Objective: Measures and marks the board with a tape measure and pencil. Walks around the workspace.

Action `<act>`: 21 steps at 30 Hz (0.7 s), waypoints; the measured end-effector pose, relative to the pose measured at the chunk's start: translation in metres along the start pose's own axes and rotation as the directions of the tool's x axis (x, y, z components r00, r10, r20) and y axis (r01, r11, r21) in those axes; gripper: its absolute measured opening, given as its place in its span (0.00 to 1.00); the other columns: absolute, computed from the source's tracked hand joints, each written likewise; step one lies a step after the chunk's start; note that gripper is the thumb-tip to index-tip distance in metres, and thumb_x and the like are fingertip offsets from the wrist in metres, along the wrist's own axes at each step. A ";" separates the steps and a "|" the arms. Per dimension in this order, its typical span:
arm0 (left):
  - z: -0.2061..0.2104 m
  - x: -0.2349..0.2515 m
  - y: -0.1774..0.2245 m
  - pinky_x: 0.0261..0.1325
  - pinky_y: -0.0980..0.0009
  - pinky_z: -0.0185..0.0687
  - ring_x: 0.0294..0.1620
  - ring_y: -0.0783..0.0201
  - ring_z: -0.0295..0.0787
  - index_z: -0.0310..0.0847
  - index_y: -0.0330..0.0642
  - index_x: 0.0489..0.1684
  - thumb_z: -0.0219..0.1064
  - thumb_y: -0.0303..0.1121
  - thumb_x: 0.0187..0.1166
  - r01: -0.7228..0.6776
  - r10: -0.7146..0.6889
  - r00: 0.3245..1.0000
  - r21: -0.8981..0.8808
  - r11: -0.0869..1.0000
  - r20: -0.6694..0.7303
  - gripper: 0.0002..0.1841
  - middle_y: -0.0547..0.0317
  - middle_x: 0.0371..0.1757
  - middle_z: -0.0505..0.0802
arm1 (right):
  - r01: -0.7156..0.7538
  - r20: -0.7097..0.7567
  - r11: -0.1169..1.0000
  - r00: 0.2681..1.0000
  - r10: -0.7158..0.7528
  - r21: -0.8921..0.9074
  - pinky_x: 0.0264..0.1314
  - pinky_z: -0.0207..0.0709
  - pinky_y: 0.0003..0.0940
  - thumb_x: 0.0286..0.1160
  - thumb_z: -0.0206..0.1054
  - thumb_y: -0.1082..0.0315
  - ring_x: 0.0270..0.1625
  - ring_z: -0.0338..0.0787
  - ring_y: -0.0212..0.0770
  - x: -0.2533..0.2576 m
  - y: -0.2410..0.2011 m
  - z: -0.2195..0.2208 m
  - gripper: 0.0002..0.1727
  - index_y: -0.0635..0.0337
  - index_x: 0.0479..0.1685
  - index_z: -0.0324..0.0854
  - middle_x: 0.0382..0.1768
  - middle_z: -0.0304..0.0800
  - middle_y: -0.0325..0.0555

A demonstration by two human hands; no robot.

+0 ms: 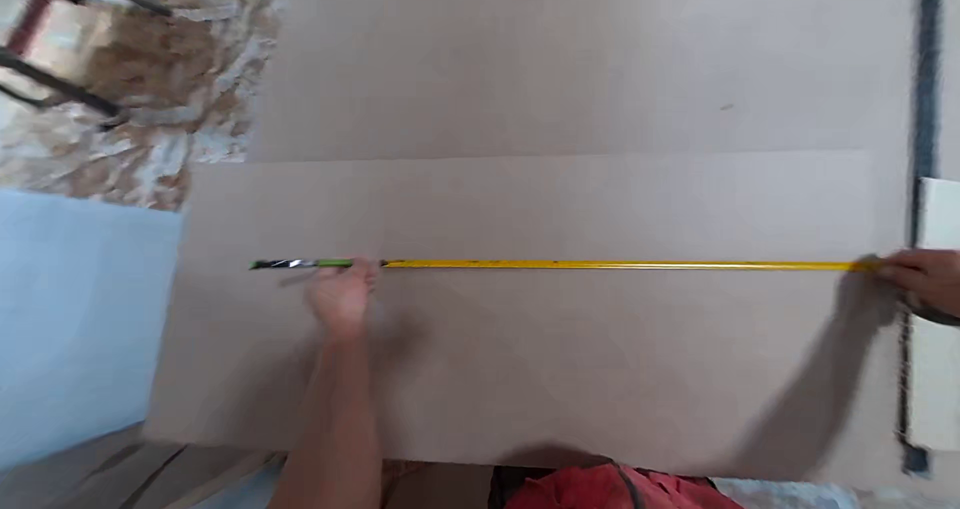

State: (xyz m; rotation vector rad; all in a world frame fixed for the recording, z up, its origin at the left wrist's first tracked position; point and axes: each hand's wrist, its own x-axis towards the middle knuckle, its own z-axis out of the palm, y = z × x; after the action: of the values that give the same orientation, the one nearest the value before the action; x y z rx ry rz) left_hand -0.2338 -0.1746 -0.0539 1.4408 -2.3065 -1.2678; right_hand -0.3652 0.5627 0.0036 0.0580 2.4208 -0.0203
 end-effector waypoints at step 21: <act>0.192 -0.173 0.083 0.29 0.70 0.87 0.25 0.67 0.90 0.93 0.44 0.39 0.75 0.34 0.78 -0.379 0.461 0.625 -0.271 0.885 0.631 0.04 0.59 0.28 0.95 | 0.062 -0.074 0.994 0.995 -0.069 -0.093 0.50 0.81 0.68 0.90 0.59 0.58 0.49 0.93 0.58 0.029 0.050 0.018 0.14 0.45 0.45 0.92 0.39 0.95 0.49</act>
State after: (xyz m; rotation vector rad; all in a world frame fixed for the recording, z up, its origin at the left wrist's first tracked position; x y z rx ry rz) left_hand -0.2957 0.0895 -0.0652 0.3143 -2.6836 -1.9371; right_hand -0.3725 0.6134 -0.0294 -0.0633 2.4964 0.0632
